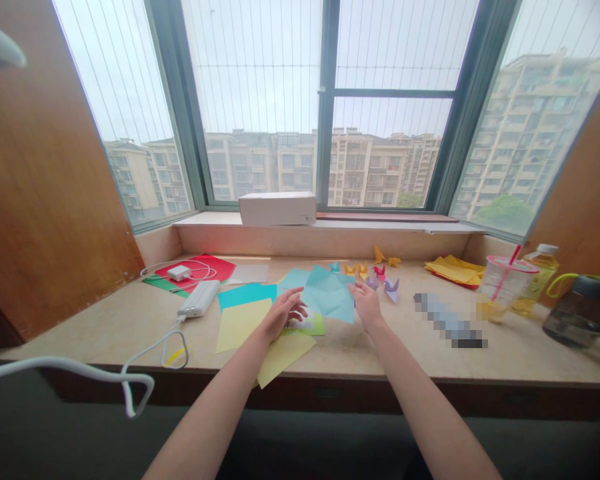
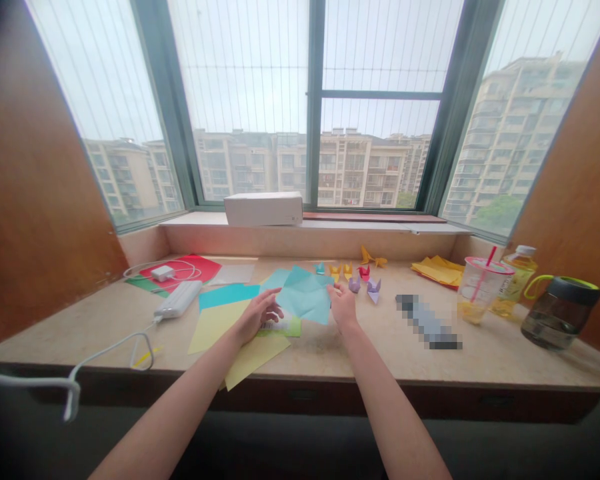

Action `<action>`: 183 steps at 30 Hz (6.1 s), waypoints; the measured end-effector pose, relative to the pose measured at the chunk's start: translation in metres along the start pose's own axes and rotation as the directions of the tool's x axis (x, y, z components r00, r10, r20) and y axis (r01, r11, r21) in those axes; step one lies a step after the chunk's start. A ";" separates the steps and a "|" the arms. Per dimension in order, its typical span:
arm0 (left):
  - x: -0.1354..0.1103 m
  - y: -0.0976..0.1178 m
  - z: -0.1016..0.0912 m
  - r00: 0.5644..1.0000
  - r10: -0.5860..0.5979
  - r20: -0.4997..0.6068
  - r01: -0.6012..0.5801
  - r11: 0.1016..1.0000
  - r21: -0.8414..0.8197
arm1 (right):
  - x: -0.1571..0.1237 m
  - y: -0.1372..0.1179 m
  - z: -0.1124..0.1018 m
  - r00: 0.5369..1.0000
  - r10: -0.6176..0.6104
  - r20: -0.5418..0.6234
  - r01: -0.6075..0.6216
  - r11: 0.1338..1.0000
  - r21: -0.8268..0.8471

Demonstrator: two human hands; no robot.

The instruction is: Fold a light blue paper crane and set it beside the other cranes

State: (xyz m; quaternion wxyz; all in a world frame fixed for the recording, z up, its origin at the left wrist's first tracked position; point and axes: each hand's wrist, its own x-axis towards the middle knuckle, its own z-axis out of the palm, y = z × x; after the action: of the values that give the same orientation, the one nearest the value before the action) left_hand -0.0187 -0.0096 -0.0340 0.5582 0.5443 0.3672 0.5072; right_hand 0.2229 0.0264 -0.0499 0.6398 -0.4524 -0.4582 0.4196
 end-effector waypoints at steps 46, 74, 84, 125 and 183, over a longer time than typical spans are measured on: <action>0.010 -0.004 -0.001 0.975 0.077 -0.206 -0.055 0.992 0.111 | -0.015 -0.015 0.008 0.950 0.128 0.286 -0.118 0.992 -0.049; 0.082 -0.001 -0.003 0.993 0.026 -0.114 -0.020 0.998 0.052 | 0.064 0.006 -0.006 0.954 -0.175 0.243 0.263 0.881 -0.395; 0.070 -0.004 0.004 1.000 0.024 0.018 -0.027 0.987 0.157 | 0.044 0.003 -0.005 0.944 0.010 0.331 0.061 0.978 -0.201; 0.073 -0.007 0.000 0.994 0.024 -0.111 -0.008 0.990 0.141 | 0.035 0.003 -0.001 0.949 -0.006 0.314 0.087 0.966 -0.244; 0.071 -0.011 -0.003 0.999 -0.022 0.038 0.017 0.993 0.118 | 0.038 0.002 -0.004 0.915 0.029 0.403 -0.007 0.998 -0.058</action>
State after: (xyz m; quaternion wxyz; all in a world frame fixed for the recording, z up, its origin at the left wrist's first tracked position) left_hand -0.0045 0.0609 -0.0348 0.5371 0.5825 0.3907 0.4685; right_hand 0.2357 0.0625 -0.0444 0.5151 -0.3779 -0.5873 0.4969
